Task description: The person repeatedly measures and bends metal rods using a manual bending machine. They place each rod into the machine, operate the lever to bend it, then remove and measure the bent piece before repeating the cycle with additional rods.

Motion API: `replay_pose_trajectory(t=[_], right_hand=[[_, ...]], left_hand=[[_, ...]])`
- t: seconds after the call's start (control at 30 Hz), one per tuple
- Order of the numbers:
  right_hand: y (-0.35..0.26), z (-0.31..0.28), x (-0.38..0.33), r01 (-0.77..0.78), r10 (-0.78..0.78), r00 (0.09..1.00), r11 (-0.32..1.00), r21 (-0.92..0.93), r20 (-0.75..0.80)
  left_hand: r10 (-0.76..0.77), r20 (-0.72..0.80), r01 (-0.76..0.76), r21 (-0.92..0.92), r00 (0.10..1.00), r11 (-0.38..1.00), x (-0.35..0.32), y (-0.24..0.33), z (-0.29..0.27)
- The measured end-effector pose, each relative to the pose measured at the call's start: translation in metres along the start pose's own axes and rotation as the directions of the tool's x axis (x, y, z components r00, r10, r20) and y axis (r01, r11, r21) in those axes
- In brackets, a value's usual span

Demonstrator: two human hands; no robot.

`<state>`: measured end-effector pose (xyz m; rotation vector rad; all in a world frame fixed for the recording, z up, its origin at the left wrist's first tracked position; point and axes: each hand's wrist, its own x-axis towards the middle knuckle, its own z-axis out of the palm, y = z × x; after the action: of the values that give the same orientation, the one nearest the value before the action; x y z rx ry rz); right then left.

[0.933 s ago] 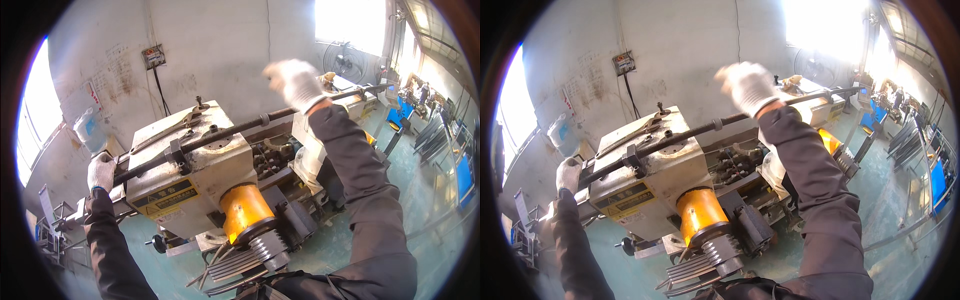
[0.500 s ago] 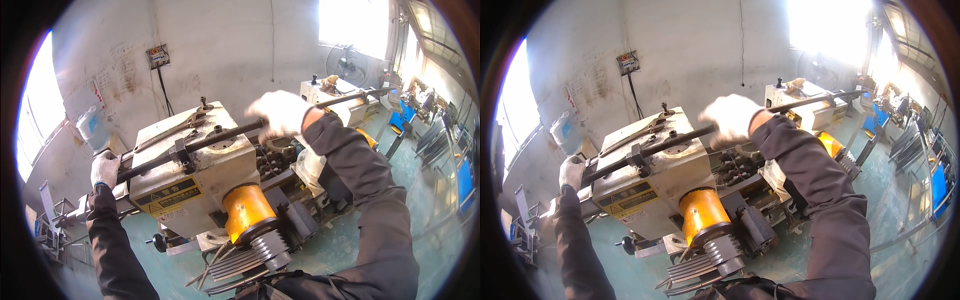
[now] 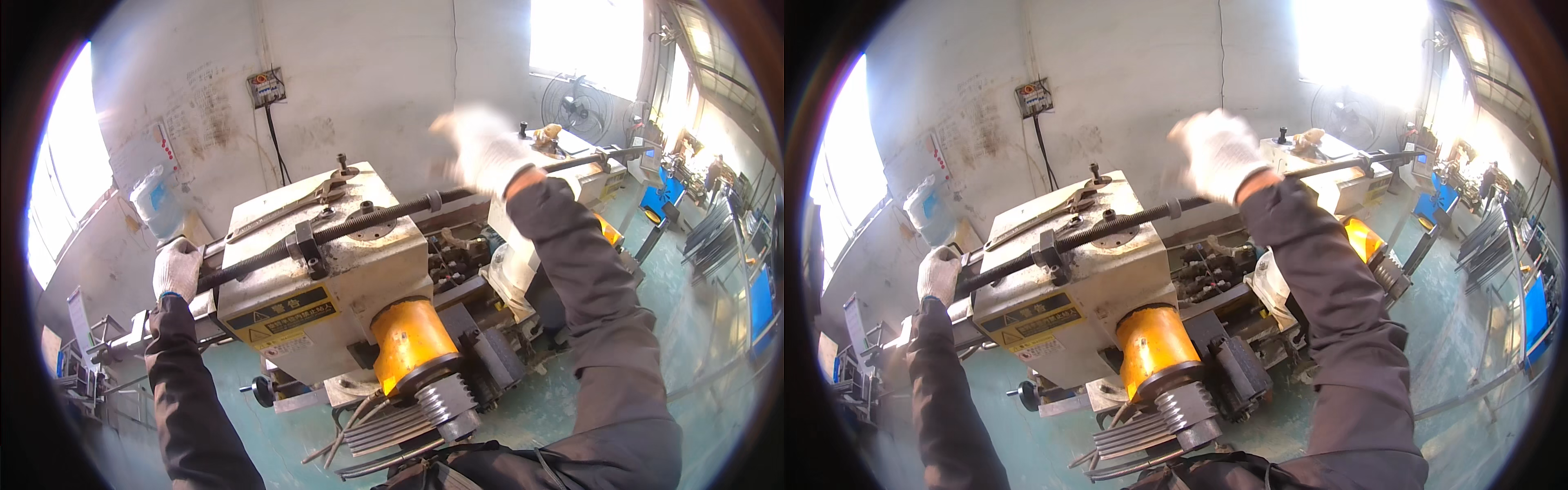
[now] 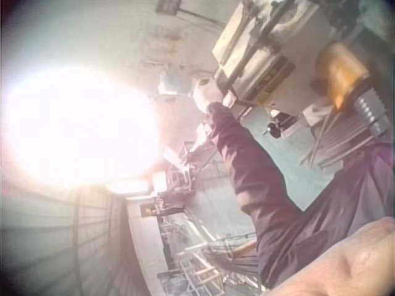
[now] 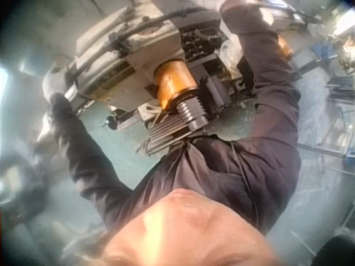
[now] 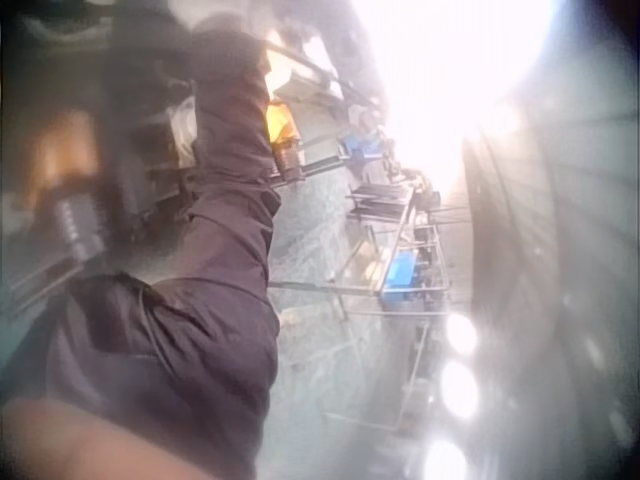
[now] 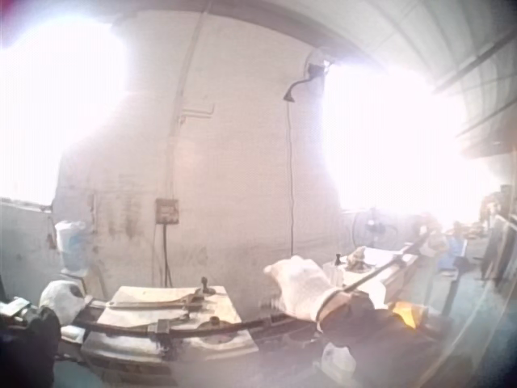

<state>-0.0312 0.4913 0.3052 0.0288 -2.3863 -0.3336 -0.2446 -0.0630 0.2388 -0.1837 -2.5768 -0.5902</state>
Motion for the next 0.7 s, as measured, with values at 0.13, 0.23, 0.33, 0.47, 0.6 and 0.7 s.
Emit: replay_pose_trajectory(t=[0.13,0.23,0.33,0.47,0.6,0.7], right_hand=[[-0.001,0.004,-0.003,0.136,-0.161,0.973,0.979,0.154,0.163],[-0.003,0.010,-0.004,-0.148,0.188,0.951,0.974,0.171,-0.246],[-0.006,0.012,-0.002,0.242,-0.363,0.869,0.905,0.350,0.336],[-0.016,0.009,0.001,-0.163,0.187,0.972,0.972,0.167,-0.144],[-0.023,0.009,0.004,0.249,-0.379,0.874,0.886,0.391,0.303],[-0.021,0.014,0.008,0.106,-0.088,0.992,0.972,0.212,-0.091]], left_hand=[[0.044,-0.031,-0.044,0.000,0.999,0.999,-0.001,0.000,-0.001],[0.033,-0.020,-0.033,0.002,0.999,0.999,-0.002,0.000,-0.001],[0.054,-0.027,-0.053,0.033,0.998,0.998,-0.002,0.001,-0.001],[0.046,-0.031,-0.046,0.004,0.998,0.999,-0.002,0.001,0.000],[0.038,-0.027,-0.037,0.011,0.999,0.999,-0.002,0.001,-0.001],[0.031,-0.022,-0.031,0.013,0.999,0.999,-0.001,0.002,-0.001]])
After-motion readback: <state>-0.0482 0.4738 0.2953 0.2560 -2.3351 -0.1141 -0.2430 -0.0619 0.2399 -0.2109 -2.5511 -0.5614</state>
